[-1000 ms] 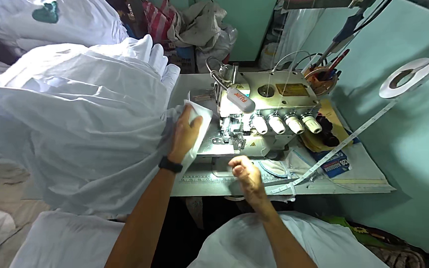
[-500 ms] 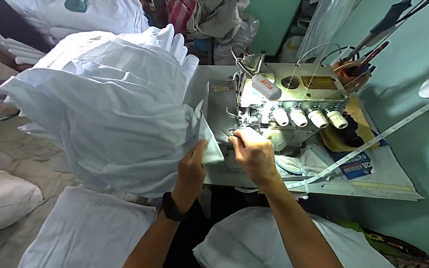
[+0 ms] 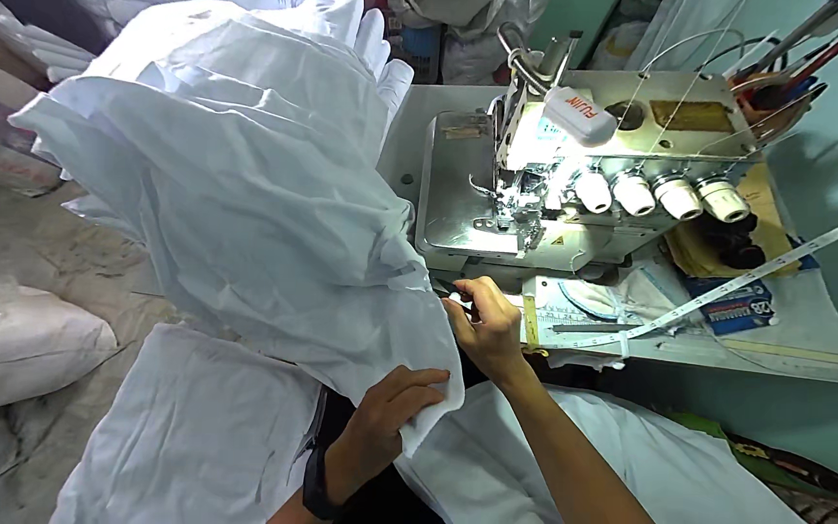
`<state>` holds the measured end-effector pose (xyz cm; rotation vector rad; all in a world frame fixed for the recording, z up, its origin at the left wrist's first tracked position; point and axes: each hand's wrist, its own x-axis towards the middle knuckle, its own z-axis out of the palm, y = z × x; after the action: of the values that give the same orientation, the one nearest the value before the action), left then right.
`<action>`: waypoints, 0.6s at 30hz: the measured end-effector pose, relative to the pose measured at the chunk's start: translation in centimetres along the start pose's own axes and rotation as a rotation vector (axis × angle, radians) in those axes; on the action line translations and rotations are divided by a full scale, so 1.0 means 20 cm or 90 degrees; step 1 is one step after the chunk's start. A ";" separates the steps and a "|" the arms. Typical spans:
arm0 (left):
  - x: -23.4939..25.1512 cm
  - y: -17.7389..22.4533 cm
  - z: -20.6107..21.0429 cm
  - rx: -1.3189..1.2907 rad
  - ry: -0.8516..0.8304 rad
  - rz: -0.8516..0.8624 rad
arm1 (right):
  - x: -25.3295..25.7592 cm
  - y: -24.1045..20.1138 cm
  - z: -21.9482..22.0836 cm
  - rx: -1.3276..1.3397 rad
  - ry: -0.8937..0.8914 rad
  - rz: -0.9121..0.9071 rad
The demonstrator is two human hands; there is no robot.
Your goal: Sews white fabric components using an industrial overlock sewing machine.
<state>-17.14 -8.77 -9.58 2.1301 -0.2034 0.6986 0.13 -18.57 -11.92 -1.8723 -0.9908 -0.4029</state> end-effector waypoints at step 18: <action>0.23 0.04 -0.01 -0.390 0.223 -0.489 | -0.08 -0.03 -0.25 0.545 -0.215 0.313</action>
<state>-13.68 -8.63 -6.31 1.3103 0.5109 0.4469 -0.63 -23.41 -10.11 -1.3188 -0.7024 0.5742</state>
